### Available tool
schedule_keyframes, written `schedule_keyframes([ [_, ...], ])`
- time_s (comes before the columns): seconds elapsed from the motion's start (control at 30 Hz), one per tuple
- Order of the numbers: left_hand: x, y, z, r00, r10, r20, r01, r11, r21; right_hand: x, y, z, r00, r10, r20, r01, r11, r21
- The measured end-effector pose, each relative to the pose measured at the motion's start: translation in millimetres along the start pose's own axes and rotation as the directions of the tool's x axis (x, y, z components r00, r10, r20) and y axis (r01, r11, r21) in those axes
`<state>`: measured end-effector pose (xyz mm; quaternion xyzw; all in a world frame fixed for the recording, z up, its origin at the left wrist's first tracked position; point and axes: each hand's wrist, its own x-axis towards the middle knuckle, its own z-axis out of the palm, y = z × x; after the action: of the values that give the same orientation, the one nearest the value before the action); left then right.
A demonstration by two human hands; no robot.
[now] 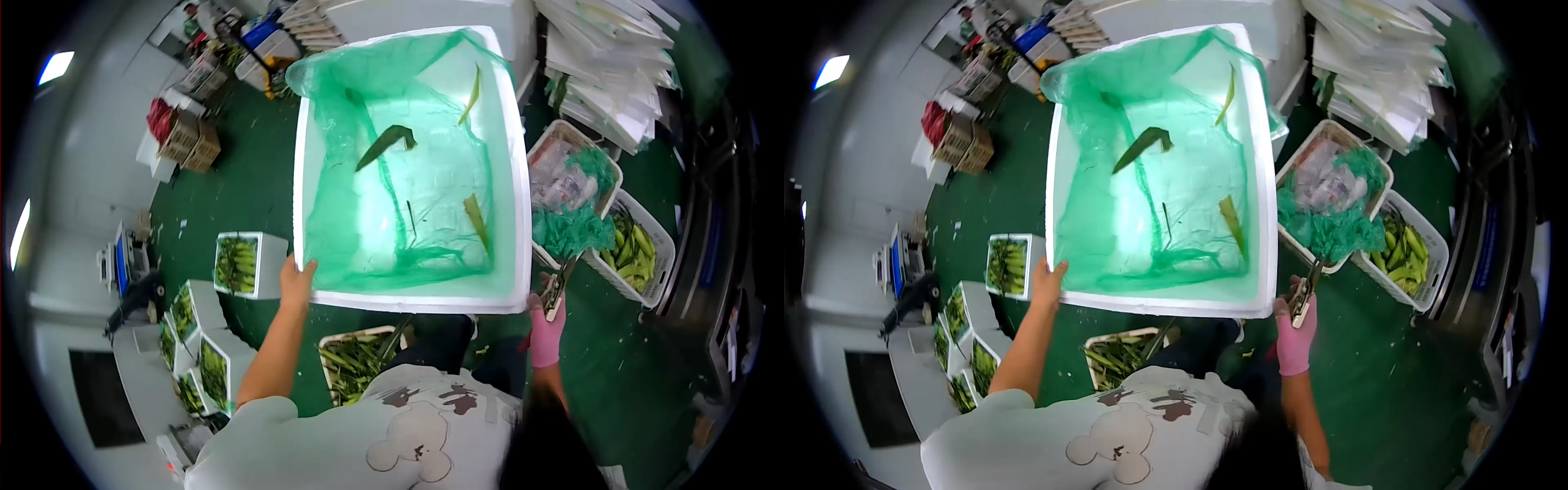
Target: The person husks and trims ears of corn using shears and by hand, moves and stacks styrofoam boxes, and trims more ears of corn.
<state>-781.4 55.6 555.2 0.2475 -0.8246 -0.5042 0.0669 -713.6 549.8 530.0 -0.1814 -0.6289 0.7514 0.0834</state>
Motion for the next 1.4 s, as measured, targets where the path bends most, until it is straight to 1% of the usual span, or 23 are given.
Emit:
schedule_keyframes([
  [0.07, 50, 25, 12, 0.99, 0.107, 0.087, -0.102, 0.993, -0.057, 18, -38, 19, 1.0, -0.016, 0.016, 0.014, 0.989, 0.149],
  [0.13, 74, 117, 28, 0.966, 0.042, 0.256, -0.03, 0.998, -0.051, 56, -63, 38, 0.989, -0.144, 0.007, 0.14, 0.969, 0.204],
  [0.2, 114, 187, 44, 0.93, -0.081, 0.359, 0.052, 0.995, 0.09, 106, -82, 54, 0.977, -0.214, -0.019, 0.211, 0.938, 0.274],
  [0.27, 178, 196, 55, 0.868, 0.066, 0.493, -0.179, 0.966, 0.186, 163, -90, 62, 0.974, -0.227, -0.015, 0.225, 0.946, 0.233],
  [0.33, 210, 230, 73, 0.833, -0.139, 0.535, 0.01, 0.972, 0.236, 220, -110, 79, 0.974, -0.228, 0.0, 0.22, 0.939, 0.265],
  [0.37, 227, 249, 83, 0.802, -0.23, 0.551, 0.1, 0.961, 0.256, 249, -120, 89, 0.951, -0.308, 0.013, 0.298, 0.928, 0.226],
  [0.47, 276, 302, 107, 0.699, -0.467, 0.542, 0.133, 0.829, 0.543, 336, -166, 118, 0.925, -0.357, 0.13, 0.348, 0.934, 0.086],
  [0.5, 306, 293, 108, 0.659, -0.442, 0.608, 0.153, 0.871, 0.468, 362, -179, 128, 0.923, -0.363, 0.132, 0.349, 0.93, 0.118],
  [0.6, 394, 288, 114, 0.507, -0.582, 0.636, 0.367, 0.813, 0.451, 421, -201, 152, 0.932, -0.347, 0.105, 0.331, 0.933, 0.138],
  [0.63, 418, 293, 111, 0.552, -0.587, 0.592, 0.351, 0.808, 0.474, 434, -203, 157, 0.926, -0.369, 0.082, 0.364, 0.928, 0.076],
  [0.7, 480, 271, 100, 0.508, -0.547, 0.665, 0.456, 0.826, 0.331, 452, -185, 154, 0.915, -0.4, 0.044, 0.403, 0.911, -0.084],
  [0.73, 488, 255, 101, 0.692, -0.467, 0.55, 0.442, 0.877, 0.189, 463, -161, 146, 0.909, -0.416, 0.018, 0.412, 0.894, -0.174],
  [0.77, 509, 220, 99, 0.772, -0.382, 0.508, 0.386, 0.917, 0.103, 465, -137, 137, 0.915, -0.403, -0.022, 0.397, 0.909, -0.13],
  [0.8, 524, 179, 105, 0.87, -0.307, 0.387, 0.325, 0.945, 0.019, 456, -126, 136, 0.965, -0.23, -0.129, 0.207, 0.963, -0.17],
  [0.87, 540, 84, 128, 0.928, -0.282, 0.245, 0.318, 0.94, -0.121, 413, -117, 151, 0.95, -0.173, -0.26, 0.153, 0.984, -0.096],
  [0.93, 538, -7, 176, 0.833, -0.495, 0.247, 0.473, 0.869, 0.147, 376, -76, 147, 0.909, -0.055, -0.412, 0.026, 0.997, -0.077],
  [0.97, 529, -51, 201, 0.728, -0.565, 0.388, 0.542, 0.821, 0.177, 359, -53, 138, 0.909, 0.05, -0.414, -0.086, 0.994, -0.07],
  [1.0, 492, -40, 223, 0.693, -0.581, 0.427, 0.595, 0.795, 0.116, 341, -25, 126, 0.895, 0.157, -0.417, -0.2, 0.978, -0.06],
  [1.1, 454, -105, 305, 0.846, -0.438, 0.302, 0.46, 0.888, 0.0, 299, 48, 109, 0.876, 0.223, -0.428, -0.244, 0.97, 0.007],
  [1.23, 450, -136, 346, 0.981, -0.192, -0.002, 0.19, 0.971, 0.144, 294, 45, 141, 0.809, 0.376, -0.452, -0.39, 0.918, 0.066],
  [1.33, 444, -140, 346, 0.974, 0.011, -0.225, 0.047, 0.967, 0.25, 335, 28, 149, 0.886, 0.135, -0.444, -0.228, 0.96, -0.163],
  [1.37, 444, -137, 340, 0.951, 0.048, -0.307, 0.024, 0.973, 0.229, 350, 20, 140, 0.902, 0.084, -0.423, -0.205, 0.947, -0.249],
  [1.4, 438, -113, 324, 0.928, -0.033, -0.372, 0.006, 0.997, -0.073, 364, 9, 138, 0.883, 0.113, -0.456, -0.226, 0.953, -0.202],
])
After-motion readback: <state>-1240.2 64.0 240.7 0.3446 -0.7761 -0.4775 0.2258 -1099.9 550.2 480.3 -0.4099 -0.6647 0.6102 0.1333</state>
